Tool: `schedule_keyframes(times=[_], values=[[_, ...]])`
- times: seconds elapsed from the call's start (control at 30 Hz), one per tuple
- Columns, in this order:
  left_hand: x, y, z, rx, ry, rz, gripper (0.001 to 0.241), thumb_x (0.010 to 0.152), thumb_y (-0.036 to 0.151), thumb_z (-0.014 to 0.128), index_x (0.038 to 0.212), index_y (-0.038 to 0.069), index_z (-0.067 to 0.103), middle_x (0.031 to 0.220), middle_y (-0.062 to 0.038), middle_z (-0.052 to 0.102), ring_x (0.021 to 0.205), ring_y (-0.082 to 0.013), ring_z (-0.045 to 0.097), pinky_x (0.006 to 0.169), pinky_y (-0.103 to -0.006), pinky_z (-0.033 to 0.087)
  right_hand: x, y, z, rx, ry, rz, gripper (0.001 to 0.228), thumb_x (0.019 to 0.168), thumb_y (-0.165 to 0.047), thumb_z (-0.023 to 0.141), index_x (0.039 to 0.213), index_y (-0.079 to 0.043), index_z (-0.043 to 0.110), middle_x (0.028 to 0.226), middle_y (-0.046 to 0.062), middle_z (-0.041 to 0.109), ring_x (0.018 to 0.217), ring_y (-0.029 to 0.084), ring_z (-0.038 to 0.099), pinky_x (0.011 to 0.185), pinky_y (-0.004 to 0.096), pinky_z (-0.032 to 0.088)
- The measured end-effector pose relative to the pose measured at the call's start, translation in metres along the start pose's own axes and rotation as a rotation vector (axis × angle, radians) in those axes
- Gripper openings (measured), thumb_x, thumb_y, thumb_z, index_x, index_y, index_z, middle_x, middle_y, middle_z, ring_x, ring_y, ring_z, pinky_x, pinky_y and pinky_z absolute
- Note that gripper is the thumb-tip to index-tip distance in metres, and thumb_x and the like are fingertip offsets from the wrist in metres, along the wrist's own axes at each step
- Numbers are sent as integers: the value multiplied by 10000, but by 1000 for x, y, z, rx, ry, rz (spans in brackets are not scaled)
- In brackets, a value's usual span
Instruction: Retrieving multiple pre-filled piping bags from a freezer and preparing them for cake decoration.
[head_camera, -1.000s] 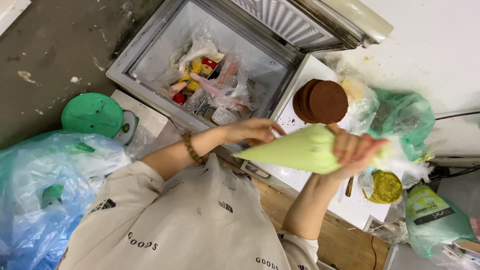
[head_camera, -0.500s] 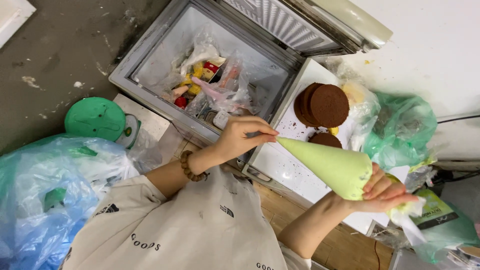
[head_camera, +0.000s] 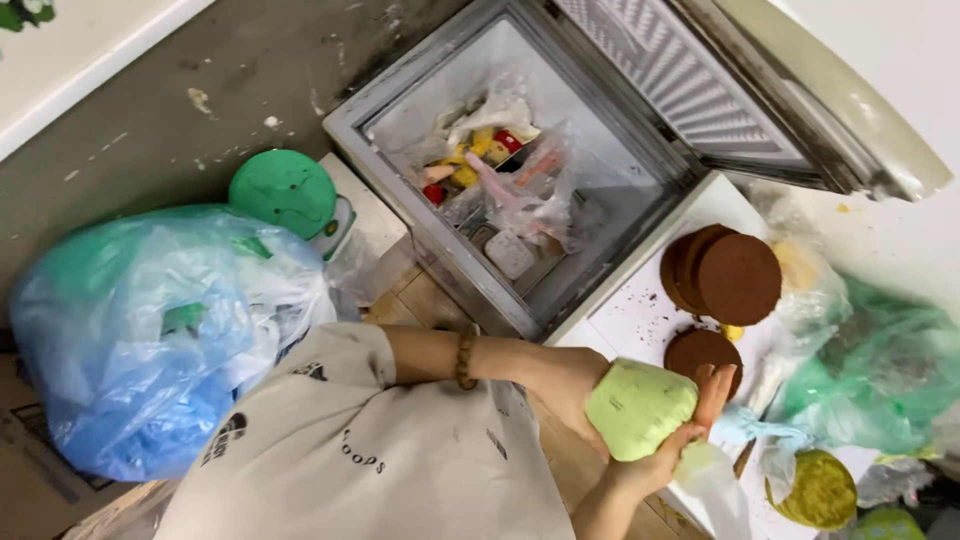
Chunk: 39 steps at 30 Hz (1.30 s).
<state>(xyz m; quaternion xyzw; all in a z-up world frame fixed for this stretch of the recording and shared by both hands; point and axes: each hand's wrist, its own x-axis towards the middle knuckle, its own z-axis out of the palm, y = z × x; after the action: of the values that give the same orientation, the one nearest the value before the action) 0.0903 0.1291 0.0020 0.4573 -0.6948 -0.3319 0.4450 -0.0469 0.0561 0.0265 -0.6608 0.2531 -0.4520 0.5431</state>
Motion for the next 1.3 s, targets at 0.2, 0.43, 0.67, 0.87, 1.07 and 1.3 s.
schedule_keyframes(times=[0.2, 0.43, 0.67, 0.87, 1.07, 1.3], values=[[0, -3, 12, -397, 100, -52, 761, 720, 493, 896, 1234, -3, 632, 1126, -103, 730, 976, -231, 706, 901, -310, 595, -3, 7, 12, -202, -38, -65, 646, 1153, -522, 279, 1577, -44, 374, 1739, 168, 249, 1604, 349, 290, 1329, 507, 222], [-6, -31, 22, -34, -76, -133, 570, 689, 333, 962, 1131, 50, 739, 1043, -85, 796, 933, -213, 754, 864, -335, 596, -17, 5, 37, -47, 8, -175, 648, 1163, -505, 329, 1642, -77, 247, 1759, 141, 185, 1641, 342, 251, 1375, 505, 188], [-3, -18, -11, -708, 183, 28, 740, 814, 419, 878, 1343, 17, 552, 1253, -102, 677, 1149, -253, 675, 1020, -308, 569, -18, 19, 22, 35, 58, -261, 676, 1169, -492, 362, 1685, -103, 163, 1772, 121, 144, 1666, 337, 226, 1406, 502, 165], [-7, -18, 12, -11, -198, -272, 715, 732, 443, 910, 1236, 13, 640, 1082, -112, 738, 951, -230, 743, 870, -284, 612, -4, 61, -8, -89, -126, -183, 726, 1159, -621, 242, 1654, -93, 298, 1769, 118, 187, 1665, 337, 216, 1409, 482, 194], [-9, -26, -4, -676, 177, -26, 805, 706, 428, 915, 1295, 49, 518, 1203, -91, 662, 1126, -193, 641, 969, -271, 544, -8, 37, 13, 13, 42, -204, 679, 1100, -540, 407, 1628, -157, 222, 1717, 113, 138, 1602, 375, 176, 1336, 544, 146], [-25, -42, 18, -255, -80, -351, 488, 770, 330, 917, 1103, 15, 746, 950, -116, 800, 763, -185, 765, 747, -265, 633, 36, 107, -73, -283, -67, -258, 684, 1143, -602, 211, 1576, -136, 462, 1744, 159, 255, 1672, 337, 171, 1377, 542, 144]])
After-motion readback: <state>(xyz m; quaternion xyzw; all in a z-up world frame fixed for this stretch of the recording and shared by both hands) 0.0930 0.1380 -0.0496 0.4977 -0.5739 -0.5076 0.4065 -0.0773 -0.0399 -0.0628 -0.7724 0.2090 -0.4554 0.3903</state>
